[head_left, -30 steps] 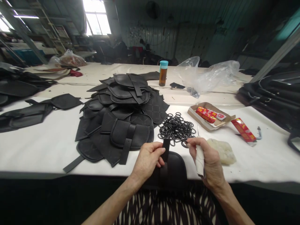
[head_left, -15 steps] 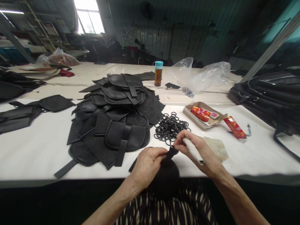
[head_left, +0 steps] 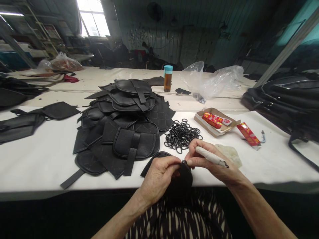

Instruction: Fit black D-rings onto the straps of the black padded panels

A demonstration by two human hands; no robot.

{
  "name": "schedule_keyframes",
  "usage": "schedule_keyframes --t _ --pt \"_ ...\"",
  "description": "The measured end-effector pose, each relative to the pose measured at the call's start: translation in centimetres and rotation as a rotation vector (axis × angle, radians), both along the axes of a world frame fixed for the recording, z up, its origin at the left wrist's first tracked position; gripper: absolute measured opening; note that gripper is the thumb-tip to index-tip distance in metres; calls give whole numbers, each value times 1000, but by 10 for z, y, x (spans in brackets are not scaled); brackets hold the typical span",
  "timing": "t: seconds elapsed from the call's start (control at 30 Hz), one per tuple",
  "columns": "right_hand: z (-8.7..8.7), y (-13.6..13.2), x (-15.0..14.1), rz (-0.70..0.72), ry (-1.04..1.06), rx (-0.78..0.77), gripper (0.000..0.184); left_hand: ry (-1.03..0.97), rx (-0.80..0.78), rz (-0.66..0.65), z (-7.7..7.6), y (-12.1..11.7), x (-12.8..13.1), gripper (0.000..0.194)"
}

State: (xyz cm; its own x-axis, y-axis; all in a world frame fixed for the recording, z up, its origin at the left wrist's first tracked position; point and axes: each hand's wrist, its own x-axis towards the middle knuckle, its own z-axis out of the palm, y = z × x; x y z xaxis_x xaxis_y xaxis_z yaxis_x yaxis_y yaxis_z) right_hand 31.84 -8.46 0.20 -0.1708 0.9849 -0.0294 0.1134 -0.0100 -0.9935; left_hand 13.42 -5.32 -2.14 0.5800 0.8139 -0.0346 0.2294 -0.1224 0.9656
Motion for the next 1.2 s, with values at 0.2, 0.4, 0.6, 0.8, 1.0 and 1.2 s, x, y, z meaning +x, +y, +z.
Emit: schedule_keyframes --t 0.2,0.4,0.6,0.8,1.0,1.2 --pt "-6 0 -8 -124 -192 108 17 -48 -91 28 1 -2 -1 21" --pt "-16 -4 -13 -183 -185 121 15 -86 -238 118 0 -2 1 21" --pt "-31 -20 -35 -313 -180 207 18 -101 -283 237 1 -2 5 15" --pt "-42 -18 -51 -518 -152 224 14 -106 -266 282 -5 -5 9 15" --pt "-39 -16 -39 -445 -198 227 18 -165 -170 309 -8 -12 -2 14" --pt "-24 -25 -35 -298 -535 621 10 -196 -783 81 -5 -17 -18 46"
